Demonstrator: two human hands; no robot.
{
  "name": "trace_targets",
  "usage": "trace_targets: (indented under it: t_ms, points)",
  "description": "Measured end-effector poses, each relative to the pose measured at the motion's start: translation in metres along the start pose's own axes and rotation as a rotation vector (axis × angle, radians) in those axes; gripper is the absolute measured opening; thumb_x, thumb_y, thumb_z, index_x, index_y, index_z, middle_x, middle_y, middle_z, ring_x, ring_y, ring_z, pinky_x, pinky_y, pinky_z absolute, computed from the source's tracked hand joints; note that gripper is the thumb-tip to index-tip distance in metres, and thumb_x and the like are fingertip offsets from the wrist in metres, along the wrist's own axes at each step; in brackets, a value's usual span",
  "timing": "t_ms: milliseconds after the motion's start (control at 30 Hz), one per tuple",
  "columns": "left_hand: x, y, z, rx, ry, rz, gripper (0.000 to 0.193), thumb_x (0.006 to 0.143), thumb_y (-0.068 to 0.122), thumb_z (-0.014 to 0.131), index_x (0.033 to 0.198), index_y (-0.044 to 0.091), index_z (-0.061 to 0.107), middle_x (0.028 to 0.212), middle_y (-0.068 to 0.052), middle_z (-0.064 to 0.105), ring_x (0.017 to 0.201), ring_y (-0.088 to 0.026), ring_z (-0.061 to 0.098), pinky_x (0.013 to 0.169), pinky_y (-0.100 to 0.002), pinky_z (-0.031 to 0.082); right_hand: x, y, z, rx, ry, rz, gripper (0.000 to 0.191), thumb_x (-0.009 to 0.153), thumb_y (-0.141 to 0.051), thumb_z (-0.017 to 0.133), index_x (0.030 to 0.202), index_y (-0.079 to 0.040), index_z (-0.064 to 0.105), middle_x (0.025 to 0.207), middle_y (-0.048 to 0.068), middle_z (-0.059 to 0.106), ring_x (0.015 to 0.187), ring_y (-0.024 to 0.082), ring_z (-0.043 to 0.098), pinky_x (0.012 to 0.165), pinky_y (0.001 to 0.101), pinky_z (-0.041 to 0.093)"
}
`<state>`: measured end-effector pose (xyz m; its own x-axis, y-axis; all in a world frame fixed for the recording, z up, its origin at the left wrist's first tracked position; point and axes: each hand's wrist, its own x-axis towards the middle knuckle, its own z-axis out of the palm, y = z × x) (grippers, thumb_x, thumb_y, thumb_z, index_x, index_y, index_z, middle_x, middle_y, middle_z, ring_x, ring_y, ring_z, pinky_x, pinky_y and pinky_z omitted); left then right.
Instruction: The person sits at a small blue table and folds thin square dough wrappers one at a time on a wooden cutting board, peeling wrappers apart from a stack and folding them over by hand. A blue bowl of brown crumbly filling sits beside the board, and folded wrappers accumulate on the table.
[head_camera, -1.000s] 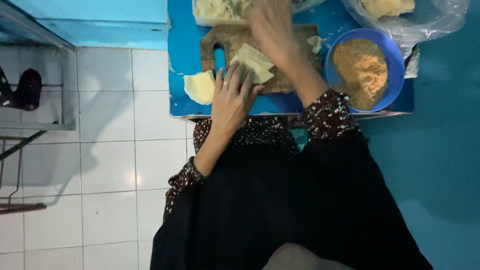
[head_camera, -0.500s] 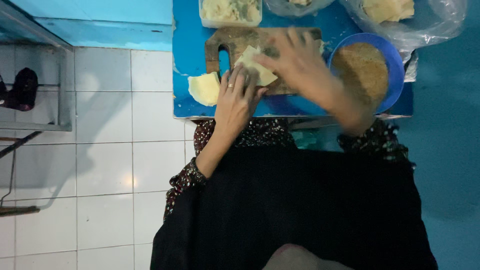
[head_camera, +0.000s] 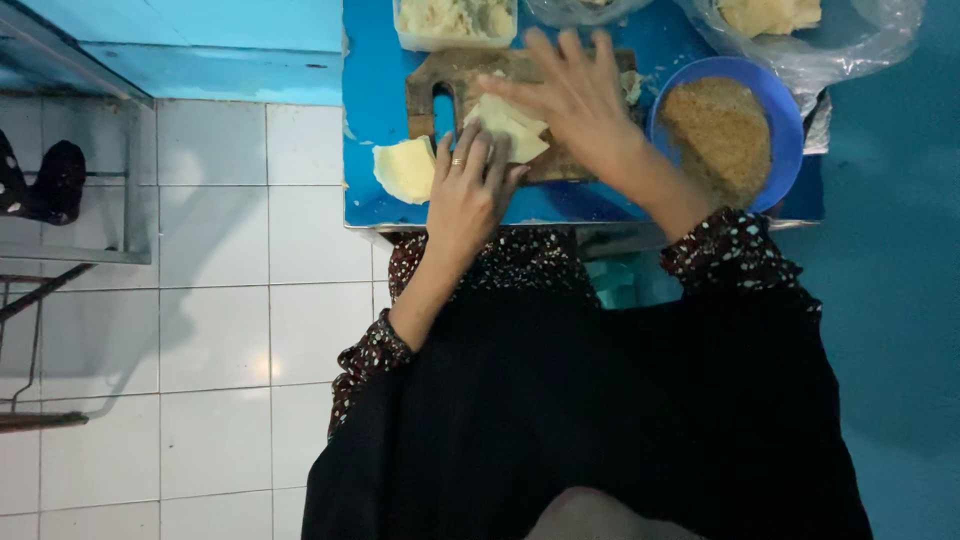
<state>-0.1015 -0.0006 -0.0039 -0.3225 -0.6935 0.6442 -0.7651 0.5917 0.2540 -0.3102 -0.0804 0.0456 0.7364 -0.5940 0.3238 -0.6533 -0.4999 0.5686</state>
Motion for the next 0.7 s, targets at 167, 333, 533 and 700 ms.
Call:
trace_targets:
  t_ms: [167, 333, 533, 700]
  points:
    - [0.001, 0.001, 0.001, 0.012, 0.032, -0.01, 0.042, 0.1, 0.031, 0.073, 0.128, 0.001, 0.066, 0.126, -0.017, 0.06, 0.134, -0.034, 0.053, 0.114, -0.055, 0.039, 0.027, 0.017, 0.014, 0.157, 0.027, 0.095, 0.082, 0.091, 0.006, 0.068, 0.16, -0.03, 0.04, 0.154, 0.02, 0.037, 0.142, 0.041, 0.035, 0.111, 0.0582, 0.035]
    - [0.001, -0.001, -0.001, 0.008, 0.022, -0.011, 0.041, 0.098, 0.031, 0.074, 0.127, 0.002, 0.068, 0.125, -0.016, 0.061, 0.132, -0.033, 0.054, 0.114, -0.055, 0.039, 0.046, -0.004, 0.026, 0.471, -0.082, 0.298, 0.089, 0.079, 0.006, 0.068, 0.165, -0.009, 0.047, 0.157, 0.035, 0.028, 0.144, 0.054, 0.023, 0.109, 0.0698, 0.027]
    - [0.001, -0.004, -0.007, 0.033, -0.002, -0.006, 0.041, 0.098, 0.035, 0.076, 0.124, 0.003, 0.069, 0.125, -0.016, 0.062, 0.133, -0.034, 0.054, 0.115, -0.059, 0.035, -0.003, -0.001, -0.004, 0.494, -0.021, 0.242, 0.055, 0.086, 0.001, 0.07, 0.141, -0.008, 0.065, 0.164, 0.028, 0.028, 0.152, 0.046, 0.022, 0.119, 0.0645, 0.029]
    - [-0.002, 0.001, -0.021, 0.035, -0.005, 0.007, 0.049, 0.098, 0.042, 0.074, 0.127, 0.003, 0.069, 0.128, -0.02, 0.061, 0.131, -0.039, 0.054, 0.116, -0.063, 0.026, -0.079, 0.054, -0.071, 0.872, -0.045, 0.494, 0.05, 0.103, 0.012, 0.051, 0.147, -0.011, 0.061, 0.15, 0.015, 0.059, 0.14, 0.029, 0.057, 0.119, 0.042, 0.048]
